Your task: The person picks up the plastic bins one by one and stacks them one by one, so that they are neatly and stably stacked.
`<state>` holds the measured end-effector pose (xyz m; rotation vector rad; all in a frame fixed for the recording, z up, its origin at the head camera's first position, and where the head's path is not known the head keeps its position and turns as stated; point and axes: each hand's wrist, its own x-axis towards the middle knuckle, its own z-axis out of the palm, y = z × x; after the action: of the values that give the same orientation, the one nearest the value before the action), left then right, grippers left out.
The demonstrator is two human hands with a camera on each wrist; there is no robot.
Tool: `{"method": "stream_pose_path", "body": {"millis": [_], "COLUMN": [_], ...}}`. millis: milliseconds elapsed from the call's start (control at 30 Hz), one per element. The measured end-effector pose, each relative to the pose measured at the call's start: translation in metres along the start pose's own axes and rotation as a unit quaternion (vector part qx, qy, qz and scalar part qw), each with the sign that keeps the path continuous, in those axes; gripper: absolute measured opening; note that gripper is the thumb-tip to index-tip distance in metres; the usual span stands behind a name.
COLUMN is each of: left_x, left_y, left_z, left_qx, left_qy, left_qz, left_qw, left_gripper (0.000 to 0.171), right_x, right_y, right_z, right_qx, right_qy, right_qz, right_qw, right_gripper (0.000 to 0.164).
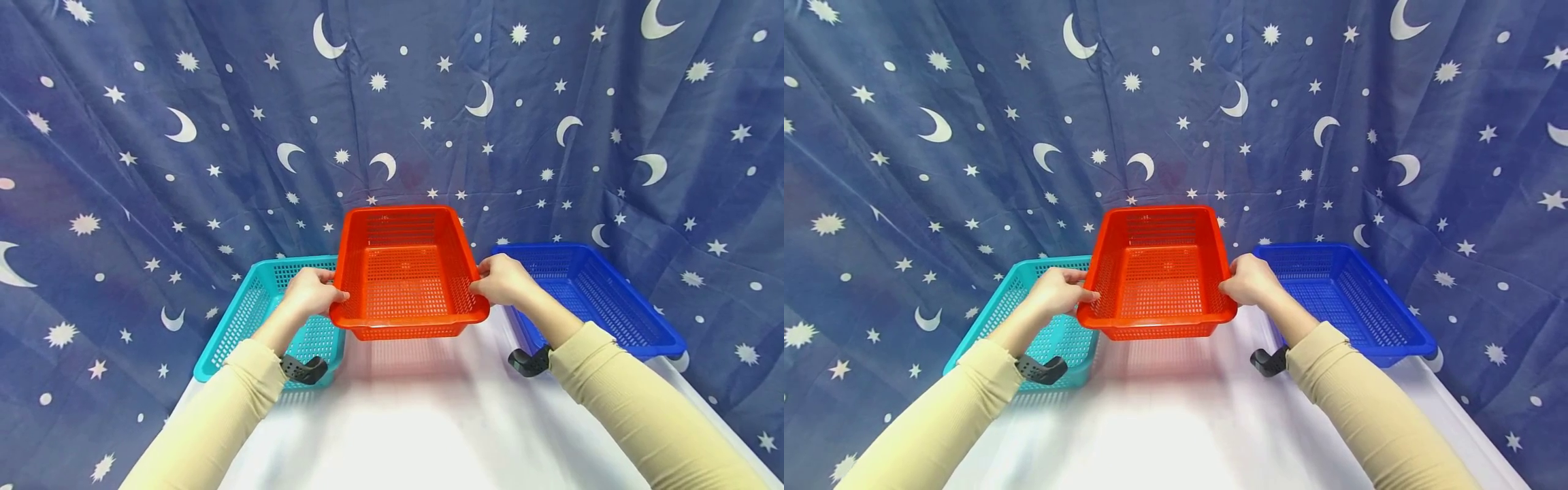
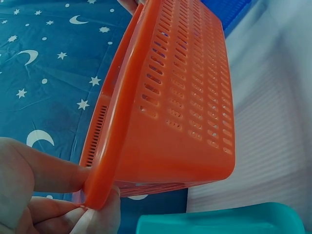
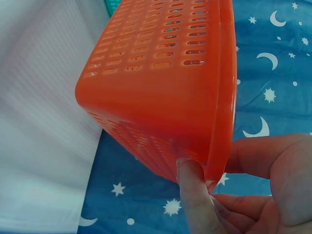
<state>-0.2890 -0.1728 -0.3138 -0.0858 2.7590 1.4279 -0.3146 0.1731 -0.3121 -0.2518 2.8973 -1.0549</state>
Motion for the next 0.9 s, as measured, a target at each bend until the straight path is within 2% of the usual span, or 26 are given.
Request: {"method": "stream_pose_path", "body": {"millis": [533, 900], "left_x": [-0.004, -0.005], "left_y": [-0.006, -0.007], "left_z": [-0.016, -0.031], "left_qx": [-0.004, -0.024], "left_qy": [-0.004, -0.003], "left_qz": [-0.006, -0.008], "left_qw": [1.0, 0.9997], "left_gripper": [0.046, 0.044], "right_x": [0.006, 0.009], "right_y": [-0.017, -0.028], "right_z": [0.003, 0.004], "right_qx": [0.005, 0.019], "right_qy": [-0.015, -0.027], "right_qz": [0.003, 0.002], "right_qw": [1.0, 0.999], "right_gripper": [0.028, 0.028]}}
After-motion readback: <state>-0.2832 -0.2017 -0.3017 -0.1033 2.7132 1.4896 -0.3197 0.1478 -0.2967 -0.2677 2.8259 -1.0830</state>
